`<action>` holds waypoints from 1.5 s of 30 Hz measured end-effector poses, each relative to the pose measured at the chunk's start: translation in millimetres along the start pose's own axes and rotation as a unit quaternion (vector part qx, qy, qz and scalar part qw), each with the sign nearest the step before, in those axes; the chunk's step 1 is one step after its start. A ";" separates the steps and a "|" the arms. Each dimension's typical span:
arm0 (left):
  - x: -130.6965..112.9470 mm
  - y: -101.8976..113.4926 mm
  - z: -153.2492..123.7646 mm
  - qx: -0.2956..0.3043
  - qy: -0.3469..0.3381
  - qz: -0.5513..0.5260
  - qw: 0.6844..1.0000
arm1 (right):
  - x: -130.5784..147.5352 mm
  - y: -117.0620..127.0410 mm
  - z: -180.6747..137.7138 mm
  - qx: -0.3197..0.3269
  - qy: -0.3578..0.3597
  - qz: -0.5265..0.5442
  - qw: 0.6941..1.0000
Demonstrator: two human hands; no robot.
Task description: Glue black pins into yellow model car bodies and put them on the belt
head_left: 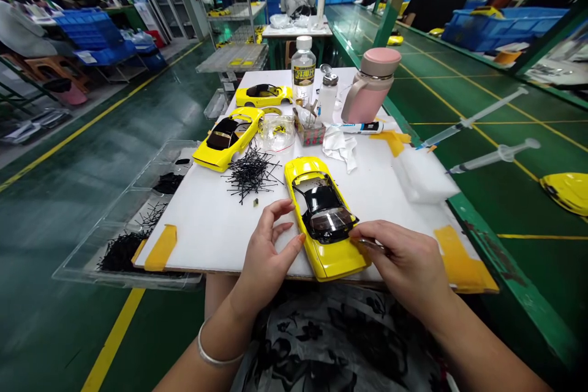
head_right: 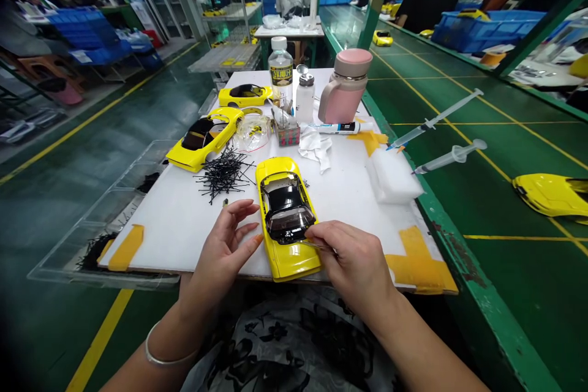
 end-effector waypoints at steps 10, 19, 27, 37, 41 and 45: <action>0.9 -0.5 0.9 0.000 -0.001 0.002 1.000 | -2.1 1.0 -0.9 -0.012 -0.035 0.020 0.999; 0.4 -0.4 1.2 -0.001 0.001 0.004 1.000 | -5.6 -3.1 2.8 0.019 -0.055 0.002 0.998; -0.8 -5.6 3.0 0.001 -0.034 0.052 0.998 | 2.5 -5.2 -0.4 0.026 0.032 -0.060 0.997; -13.5 -19.7 18.9 0.012 -0.042 0.127 0.991 | -1.4 -6.7 -6.7 -0.007 0.096 -0.102 0.990; -12.7 -20.5 20.1 0.011 -0.036 0.133 0.990 | -11.8 4.3 -7.9 -0.036 0.060 -0.078 0.994; -12.2 -20.1 19.4 0.007 -0.036 0.128 0.991 | -16.6 10.8 -9.2 -0.039 0.033 -0.063 0.997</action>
Point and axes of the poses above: each hand's wrist, its own z-axis towards the middle knuckle, its own y-axis out of the back of the hand, x = y × z, the point moved 8 cm from there along z, towards the middle knuckle, and after that the axes turned 9 degrees about z, right-handed, at the moved point
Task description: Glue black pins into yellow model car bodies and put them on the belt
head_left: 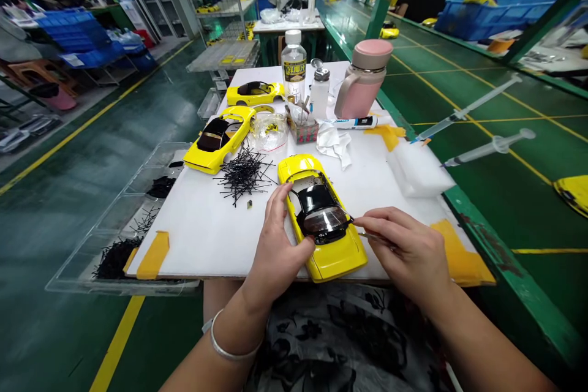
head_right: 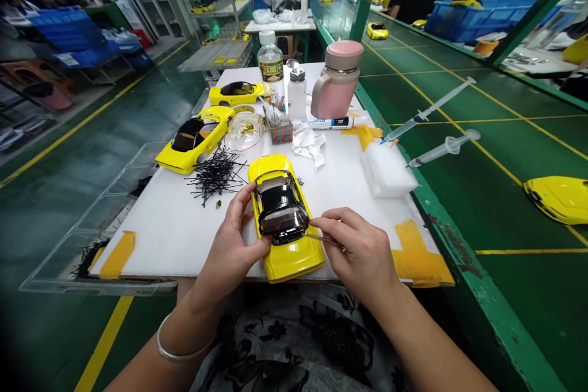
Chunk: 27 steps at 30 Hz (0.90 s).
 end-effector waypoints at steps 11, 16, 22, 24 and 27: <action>1.7 -0.3 -2.9 -0.012 -0.015 0.017 1.000 | -2.7 -16.6 -2.6 0.103 0.041 -0.041 0.993; 3.4 0.6 -3.2 -0.014 -0.027 0.030 0.999 | -9.2 -16.1 -8.9 0.121 0.046 -0.048 0.990; 8.2 1.6 -0.5 -0.004 -0.017 0.016 1.000 | -18.1 -16.6 -12.2 0.113 0.018 0.049 0.992; 10.8 1.3 0.2 0.002 -0.006 0.004 1.000 | -24.4 -14.0 -10.9 0.109 -0.034 0.127 0.985; 13.0 0.5 0.5 0.008 0.008 -0.006 1.000 | -41.3 -12.2 -15.1 0.120 -0.202 0.194 0.952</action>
Point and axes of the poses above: each hand's wrist, its own z-axis towards the middle knuckle, its own y-axis out of the back of the hand, x = y × z, the point moved 8 cm from there along z, towards the middle knuckle, and after that the axes turned 9 degrees about z, right-handed, at the moved point
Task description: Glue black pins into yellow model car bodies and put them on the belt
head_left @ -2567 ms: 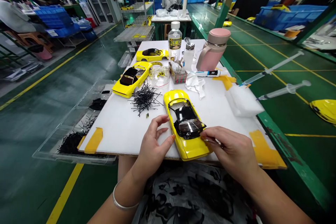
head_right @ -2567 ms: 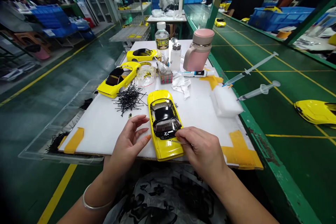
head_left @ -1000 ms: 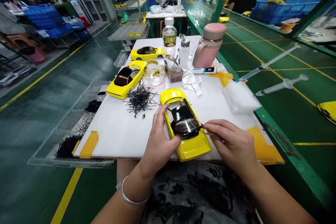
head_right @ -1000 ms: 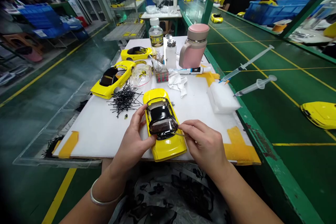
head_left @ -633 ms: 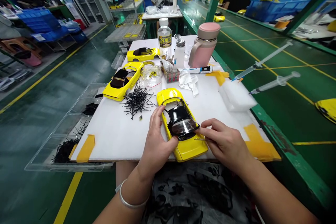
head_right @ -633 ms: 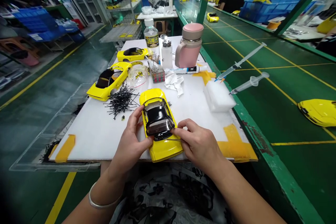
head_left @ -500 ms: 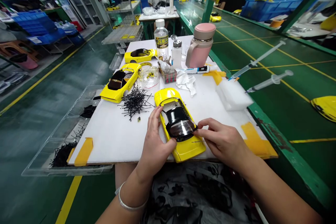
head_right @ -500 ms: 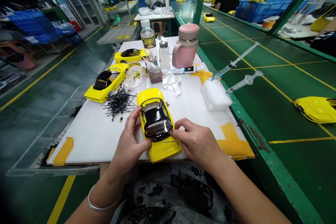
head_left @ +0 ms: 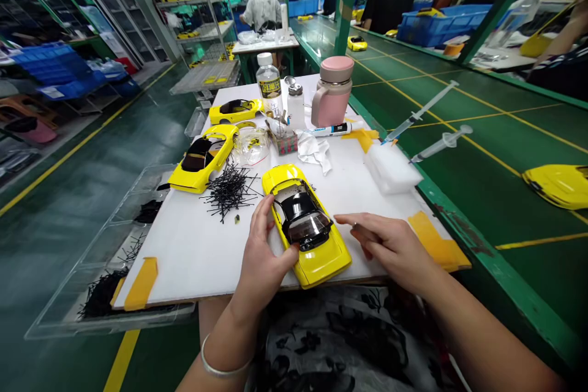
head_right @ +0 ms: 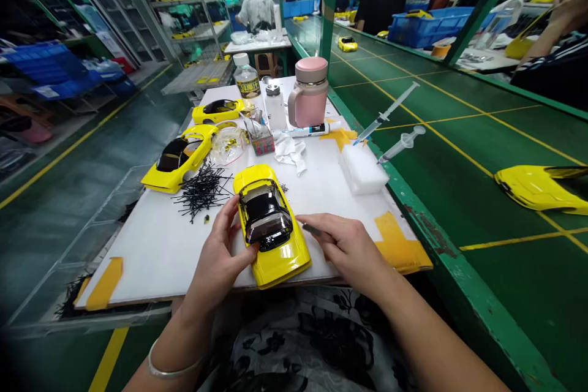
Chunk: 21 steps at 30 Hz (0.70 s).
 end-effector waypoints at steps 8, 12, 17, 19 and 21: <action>5.0 6.9 -6.8 0.028 0.008 -0.110 0.993 | 1.3 -33.6 -19.7 0.048 -0.202 0.162 0.965; 10.7 11.5 -7.4 0.003 0.019 -0.216 0.976 | 5.8 -45.0 -17.7 0.032 -0.201 0.167 0.965; 10.9 8.3 -8.6 -0.047 0.054 -0.175 0.982 | 0.9 -23.5 -5.0 0.020 -0.139 0.161 0.977; 7.5 7.0 -9.6 -0.048 0.050 -0.168 0.983 | -3.5 3.6 1.9 -0.067 -0.087 0.150 0.983; 6.0 8.1 -10.7 -0.052 0.050 -0.167 0.983 | -6.5 27.5 6.3 -0.146 -0.034 0.109 0.983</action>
Point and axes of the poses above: each hand's wrist, its own z-axis towards the middle knuckle, its own y-axis out of the back of the hand, x = y × z, the point moved 8 cm from there along z, towards the middle knuckle, and after that the axes turned 9 degrees about z, right-handed, at the moved point
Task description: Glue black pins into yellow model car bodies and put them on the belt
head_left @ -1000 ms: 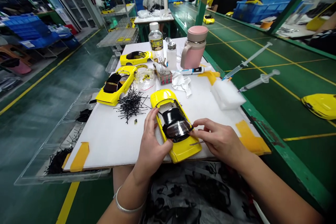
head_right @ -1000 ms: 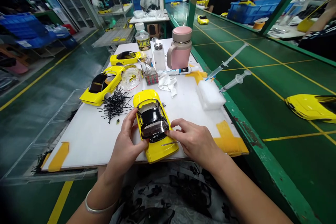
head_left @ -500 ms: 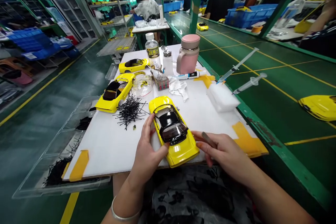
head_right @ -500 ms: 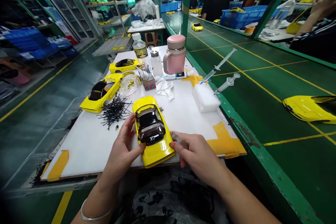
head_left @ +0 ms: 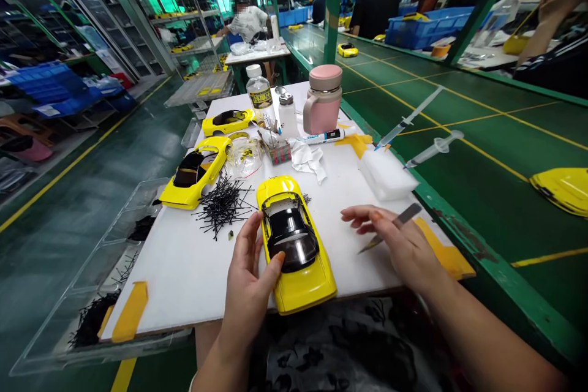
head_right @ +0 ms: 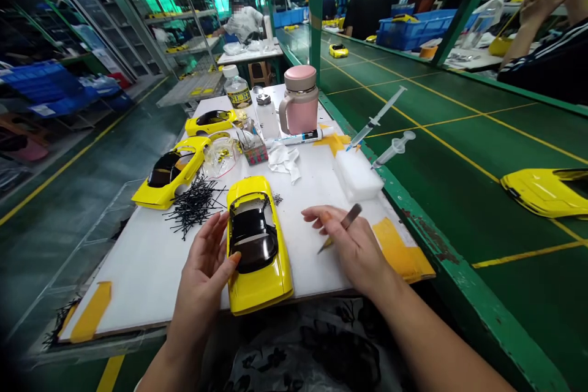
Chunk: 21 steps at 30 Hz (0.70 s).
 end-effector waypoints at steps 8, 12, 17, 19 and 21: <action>2.3 6.8 -3.0 -0.016 0.002 -0.006 1.000 | -8.0 6.9 30.2 0.015 -0.049 0.067 0.996; 6.6 16.3 -6.6 -0.060 -0.015 -0.013 0.998 | -0.6 -2.6 57.8 0.040 -0.094 0.035 0.994; 11.0 21.5 -11.1 -0.078 -0.015 -0.024 0.997 | -4.9 -28.8 89.7 0.070 -0.066 0.043 0.994; 10.8 21.4 -11.9 -0.078 -0.013 -0.021 0.997 | -11.2 -38.8 94.9 0.076 -0.051 0.041 0.995; 10.6 21.4 -12.6 -0.079 -0.010 -0.022 0.997 | -18.2 -46.2 96.0 0.079 -0.045 0.038 0.995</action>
Point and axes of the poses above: each hand's wrist, its own z-axis towards the middle knuckle, its own y-axis out of the back of the hand, x = y × z, the point moved 8 cm from there along z, towards the middle knuckle, and after that the axes turned 9 degrees about z, right-handed, at the moved point
